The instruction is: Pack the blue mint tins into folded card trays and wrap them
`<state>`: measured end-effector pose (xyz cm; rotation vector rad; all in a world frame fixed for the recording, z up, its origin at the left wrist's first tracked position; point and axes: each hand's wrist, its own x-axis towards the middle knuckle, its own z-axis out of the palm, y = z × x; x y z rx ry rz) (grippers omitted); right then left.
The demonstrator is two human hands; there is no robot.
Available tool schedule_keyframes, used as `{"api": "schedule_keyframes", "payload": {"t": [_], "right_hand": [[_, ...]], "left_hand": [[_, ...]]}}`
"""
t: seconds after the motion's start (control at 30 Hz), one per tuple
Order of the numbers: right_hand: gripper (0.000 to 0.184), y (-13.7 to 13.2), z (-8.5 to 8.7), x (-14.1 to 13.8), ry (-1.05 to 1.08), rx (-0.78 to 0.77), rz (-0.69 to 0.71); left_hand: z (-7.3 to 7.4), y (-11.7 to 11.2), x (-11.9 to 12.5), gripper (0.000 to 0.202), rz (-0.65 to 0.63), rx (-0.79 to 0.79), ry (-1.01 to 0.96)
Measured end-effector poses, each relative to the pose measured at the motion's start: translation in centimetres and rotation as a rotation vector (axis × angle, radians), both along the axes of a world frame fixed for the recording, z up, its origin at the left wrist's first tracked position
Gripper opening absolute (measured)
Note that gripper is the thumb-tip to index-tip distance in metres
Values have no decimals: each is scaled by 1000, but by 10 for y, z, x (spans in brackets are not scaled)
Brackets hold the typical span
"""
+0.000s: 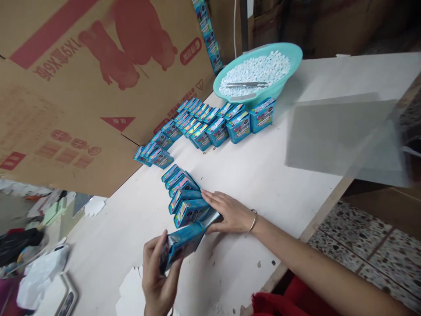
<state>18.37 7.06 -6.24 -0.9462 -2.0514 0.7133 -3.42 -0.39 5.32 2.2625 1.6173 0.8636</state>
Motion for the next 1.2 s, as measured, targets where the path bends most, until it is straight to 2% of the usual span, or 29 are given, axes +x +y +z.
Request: {"api": "schedule_keyframes", "payload": {"t": [0.07, 0.13, 0.23, 0.3, 0.4, 0.5, 0.57, 0.67, 0.8, 0.93, 1.03, 1.1, 1.2], "right_hand": [[80, 1, -2, -1, 19, 11, -28], [59, 2, -3, -3, 33, 13, -68], [47, 3, -5, -6, 33, 21, -104], [46, 3, -5, -7, 37, 29, -113], [45, 2, -4, -8, 60, 37, -131], [46, 2, -4, -8, 70, 40, -141], [47, 2, -4, -9, 63, 40, -142], [47, 2, -3, -8, 50, 37, -137], [52, 2, 1, -7, 65, 13, -114], [58, 2, 3, -6, 79, -10, -89], [58, 2, 3, -5, 76, -28, -89], [60, 2, 3, -5, 78, -43, -99], [60, 2, 4, -5, 83, -56, -108]], "left_hand": [[-3, -11, -16, 53, 11, -91, -5], [-4, -16, -27, 48, -38, -183, 29], [2, -6, -29, 40, -85, -233, 81], [10, 12, -20, 50, -68, -191, 135], [18, 47, 2, 70, -53, -179, 329], [16, 72, 21, 55, -49, -178, 537], [12, 80, 27, 43, -84, -131, 593], [10, 84, 32, 39, -174, -42, 653], [6, 83, 37, 41, -188, 43, 745], [-6, 78, 39, 37, -212, 19, 741], [-11, 77, 42, 40, -179, -8, 735], [-7, 77, 44, 44, -154, -25, 726], [10, 74, 38, 67, -172, -85, 613]]}}
